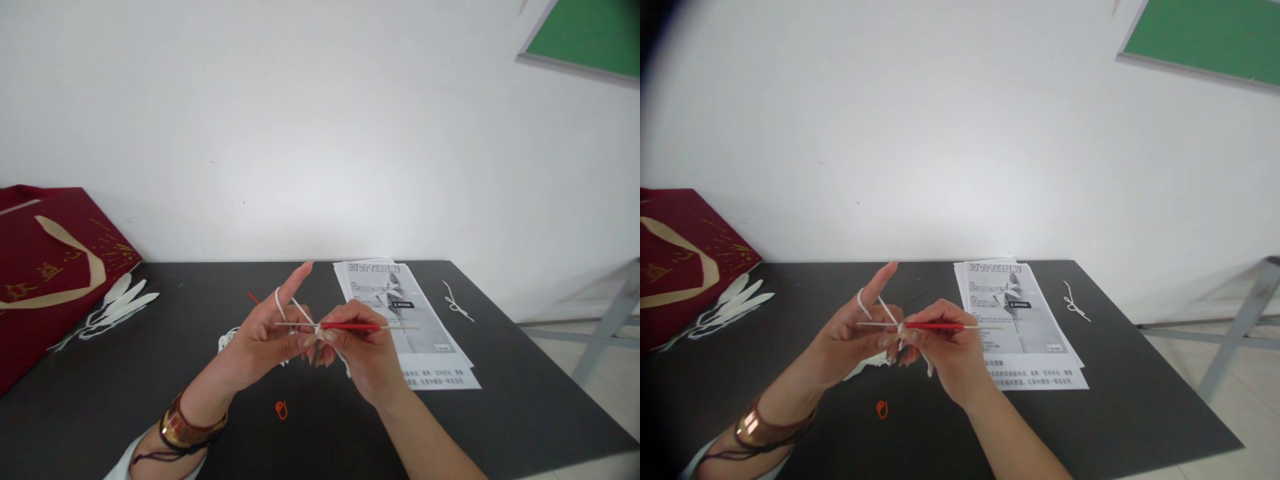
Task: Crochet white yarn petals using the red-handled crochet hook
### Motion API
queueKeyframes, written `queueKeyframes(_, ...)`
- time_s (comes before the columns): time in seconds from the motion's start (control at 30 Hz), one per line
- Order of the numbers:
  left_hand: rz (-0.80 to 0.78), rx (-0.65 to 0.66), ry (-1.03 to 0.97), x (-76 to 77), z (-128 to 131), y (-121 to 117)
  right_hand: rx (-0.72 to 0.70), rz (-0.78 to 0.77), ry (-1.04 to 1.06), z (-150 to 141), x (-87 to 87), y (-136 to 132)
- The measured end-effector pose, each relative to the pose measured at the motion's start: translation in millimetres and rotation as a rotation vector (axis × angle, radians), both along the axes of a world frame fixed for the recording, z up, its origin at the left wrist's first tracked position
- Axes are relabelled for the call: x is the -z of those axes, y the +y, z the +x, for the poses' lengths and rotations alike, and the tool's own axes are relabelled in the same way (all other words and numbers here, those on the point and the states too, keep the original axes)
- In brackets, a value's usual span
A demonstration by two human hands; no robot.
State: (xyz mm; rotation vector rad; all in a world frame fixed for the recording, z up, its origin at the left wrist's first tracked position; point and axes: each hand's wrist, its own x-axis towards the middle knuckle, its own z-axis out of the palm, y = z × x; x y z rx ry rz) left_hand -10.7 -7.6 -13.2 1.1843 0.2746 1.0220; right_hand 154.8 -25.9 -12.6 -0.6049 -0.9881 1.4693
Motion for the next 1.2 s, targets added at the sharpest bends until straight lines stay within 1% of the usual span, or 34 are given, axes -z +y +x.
queueKeyframes(0.2,-0.036,-0.002,-0.016,-1.1,-1.8,-3.5,-0.103,-0.093,0.18,-5.7,1.4,-3.2)
queueKeyframes(0.33,-0.008,-0.027,-0.057,-0.1,0.1,-4.6,-0.134,-0.114,0.22,-5.2,0.9,-3.2)
queueKeyframes(0.43,-0.027,-0.008,-0.083,-0.7,2.1,-5.1,-0.152,-0.113,0.236,-4.5,0.4,-3.3)
queueKeyframes(0.67,-0.067,0.034,-0.119,-4.2,3.9,-6.0,-0.174,-0.062,0.254,-3.4,0.6,-3.2)
queueKeyframes(0.93,-0.028,0.03,-0.168,-5.5,5.8,-7.2,-0.164,-0.02,0.247,-3.1,-0.4,-3.5)
queueKeyframes(1.2,-0.03,0.082,-0.166,-5.7,7.7,-10.1,-0.152,0.061,0.256,-2.5,-1.4,-3.9)
